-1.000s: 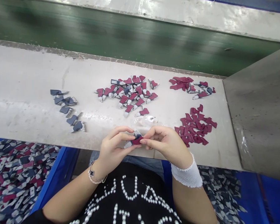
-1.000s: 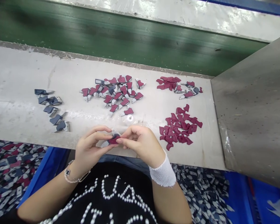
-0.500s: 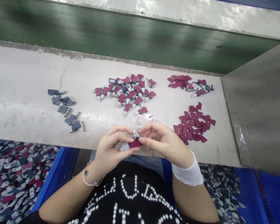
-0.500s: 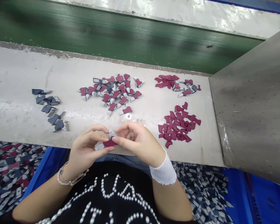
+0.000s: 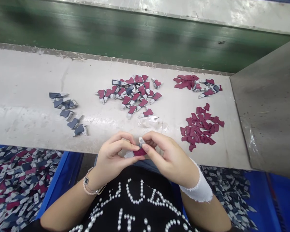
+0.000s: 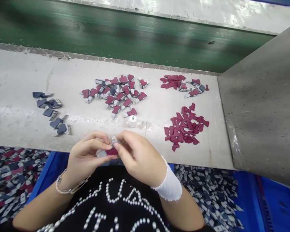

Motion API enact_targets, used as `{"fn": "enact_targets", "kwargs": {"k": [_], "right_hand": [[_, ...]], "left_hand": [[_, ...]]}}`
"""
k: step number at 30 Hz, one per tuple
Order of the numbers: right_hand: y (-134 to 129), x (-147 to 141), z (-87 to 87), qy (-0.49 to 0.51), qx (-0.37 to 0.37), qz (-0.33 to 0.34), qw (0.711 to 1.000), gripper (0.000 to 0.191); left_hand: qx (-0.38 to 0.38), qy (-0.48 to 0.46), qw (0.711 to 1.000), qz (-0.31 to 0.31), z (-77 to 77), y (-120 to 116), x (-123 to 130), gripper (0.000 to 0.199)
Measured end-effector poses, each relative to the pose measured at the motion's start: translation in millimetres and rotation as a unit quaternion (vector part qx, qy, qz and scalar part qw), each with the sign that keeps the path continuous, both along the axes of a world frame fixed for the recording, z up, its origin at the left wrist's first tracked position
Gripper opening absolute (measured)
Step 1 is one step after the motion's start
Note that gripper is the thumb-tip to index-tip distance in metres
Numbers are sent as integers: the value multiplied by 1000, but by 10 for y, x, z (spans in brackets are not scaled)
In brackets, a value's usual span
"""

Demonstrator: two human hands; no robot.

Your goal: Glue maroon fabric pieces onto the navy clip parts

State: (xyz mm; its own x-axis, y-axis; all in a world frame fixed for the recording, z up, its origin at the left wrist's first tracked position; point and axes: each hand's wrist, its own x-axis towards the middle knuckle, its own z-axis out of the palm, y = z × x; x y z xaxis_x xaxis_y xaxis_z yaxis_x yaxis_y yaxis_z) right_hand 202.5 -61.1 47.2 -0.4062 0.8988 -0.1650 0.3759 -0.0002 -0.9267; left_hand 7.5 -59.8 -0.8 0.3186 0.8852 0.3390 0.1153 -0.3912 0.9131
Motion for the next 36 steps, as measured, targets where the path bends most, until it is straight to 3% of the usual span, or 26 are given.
{"fn": "enact_targets", "kwargs": {"k": [6, 8, 12, 16, 20, 22, 26, 32, 36], "right_hand": [[-84, -105, 41, -35, 39, -10, 999, 14], [-93, -106, 76, -39, 41, 0, 998, 14], [-109, -65, 130, -43, 43, 34, 998, 14], [-125, -35, 86, -82, 91, 21, 992, 22], [-127, -46, 48, -148, 104, 40, 983, 24], [-128, -50, 62, -161, 108, 59, 979, 25], [-161, -21, 118, -158, 141, 101, 972, 34], [-228, 68, 209, -171, 195, 162, 952, 44], [-209, 68, 211, -182, 184, 160, 953, 44]], "left_hand": [[74, 31, 997, 17, 8, -42, -14, 29], [55, 1, 998, 28, -4, -79, -17, 32], [-54, -97, 993, 50, -29, -137, -7, 31], [-134, -30, 989, 53, -5, -138, -17, 31], [-85, 131, 987, 33, 92, -89, -59, 23], [-58, 152, 987, 11, 143, -63, -67, 18], [-65, 121, 991, 4, 197, -54, -52, 14], [-121, 37, 992, -14, 163, -134, -40, 23], [-174, 41, 984, -22, 136, -123, -23, 22]]}}
